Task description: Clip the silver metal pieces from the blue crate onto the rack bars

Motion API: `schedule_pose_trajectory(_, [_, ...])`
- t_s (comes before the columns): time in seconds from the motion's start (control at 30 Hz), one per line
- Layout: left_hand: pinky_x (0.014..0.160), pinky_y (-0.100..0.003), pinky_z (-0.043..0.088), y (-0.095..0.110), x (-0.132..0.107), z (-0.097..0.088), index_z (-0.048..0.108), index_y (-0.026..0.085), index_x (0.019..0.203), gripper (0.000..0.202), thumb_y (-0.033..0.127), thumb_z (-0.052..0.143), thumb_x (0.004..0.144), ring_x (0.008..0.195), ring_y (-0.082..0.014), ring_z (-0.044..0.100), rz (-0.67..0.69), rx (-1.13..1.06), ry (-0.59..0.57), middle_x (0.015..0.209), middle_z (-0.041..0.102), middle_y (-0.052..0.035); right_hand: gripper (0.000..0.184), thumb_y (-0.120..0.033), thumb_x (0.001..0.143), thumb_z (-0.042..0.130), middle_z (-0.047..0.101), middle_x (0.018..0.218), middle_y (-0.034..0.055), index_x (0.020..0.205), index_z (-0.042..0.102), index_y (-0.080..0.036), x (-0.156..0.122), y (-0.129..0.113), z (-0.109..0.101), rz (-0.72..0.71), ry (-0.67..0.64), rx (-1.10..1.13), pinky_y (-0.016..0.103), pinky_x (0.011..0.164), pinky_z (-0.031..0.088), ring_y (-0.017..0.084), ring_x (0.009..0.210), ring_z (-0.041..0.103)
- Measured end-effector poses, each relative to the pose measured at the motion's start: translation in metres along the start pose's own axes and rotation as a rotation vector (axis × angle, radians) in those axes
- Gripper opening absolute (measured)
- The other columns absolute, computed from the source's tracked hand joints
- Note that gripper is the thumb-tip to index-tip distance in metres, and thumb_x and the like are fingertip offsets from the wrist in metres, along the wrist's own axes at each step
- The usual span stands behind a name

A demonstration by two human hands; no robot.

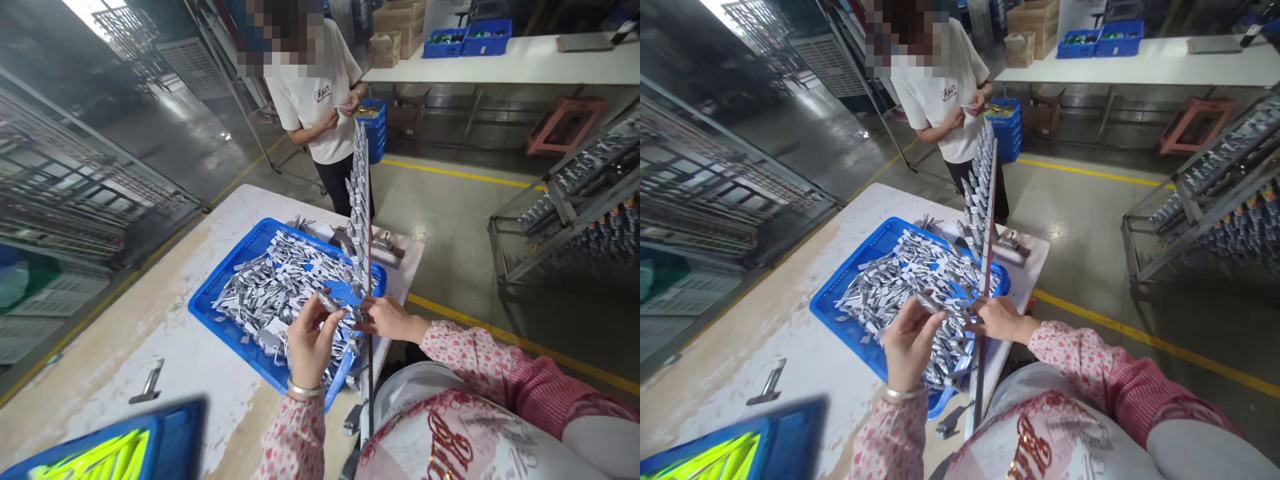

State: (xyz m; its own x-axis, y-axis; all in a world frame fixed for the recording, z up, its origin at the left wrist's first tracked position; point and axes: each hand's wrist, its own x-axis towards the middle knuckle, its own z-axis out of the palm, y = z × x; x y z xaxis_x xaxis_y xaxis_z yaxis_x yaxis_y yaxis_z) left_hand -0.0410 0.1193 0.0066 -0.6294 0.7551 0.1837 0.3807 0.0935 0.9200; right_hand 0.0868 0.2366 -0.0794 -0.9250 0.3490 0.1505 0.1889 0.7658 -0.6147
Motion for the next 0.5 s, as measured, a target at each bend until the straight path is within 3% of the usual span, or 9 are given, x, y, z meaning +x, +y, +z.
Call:
schedule_pose_trajectory(0.13, [0.073, -0.025, 0.055, -0.0046, 0.003, 0.0004, 0.061, 0.017, 0.113, 0.04, 0.029, 0.071, 0.076, 0.074, -0.0133, 0.066, 0.059, 0.056, -0.048, 0.084, 0.07, -0.0017, 0.033, -0.044, 0.09, 0.057, 0.068, 0.097, 0.0091, 0.101, 0.062, -0.014, 0.0026, 0.0013, 0.0105, -0.041, 0.031, 0.007, 0.027, 0.07, 0.045, 0.02, 0.083, 0.065])
schedule_pose_trajectory(0.3, [0.072, -0.024, 0.054, -0.0101, 0.0053, -0.0002, 0.063, 0.017, 0.11, 0.032, 0.026, 0.068, 0.079, 0.074, -0.0141, 0.067, 0.173, 0.123, -0.147, 0.088, 0.07, -0.0031, 0.029, -0.042, 0.09, 0.056, 0.068, 0.085, 0.0068, 0.089, 0.063, -0.014, 0.0036, 0.0025, 0.0106, -0.054, 0.048, -0.013, 0.026, 0.066, 0.044, 0.018, 0.076, 0.064])
schedule_pose_trajectory(0.5, [0.071, -0.023, 0.054, -0.0076, 0.0089, 0.0, 0.064, 0.016, 0.107, 0.028, 0.026, 0.067, 0.08, 0.072, -0.0152, 0.068, 0.262, 0.209, -0.159, 0.085, 0.072, -0.0042, 0.028, -0.04, 0.09, 0.057, 0.068, 0.083, 0.0079, 0.086, 0.063, -0.013, 0.0064, 0.0033, 0.009, -0.077, 0.012, -0.026, 0.027, 0.064, 0.044, 0.018, 0.074, 0.064])
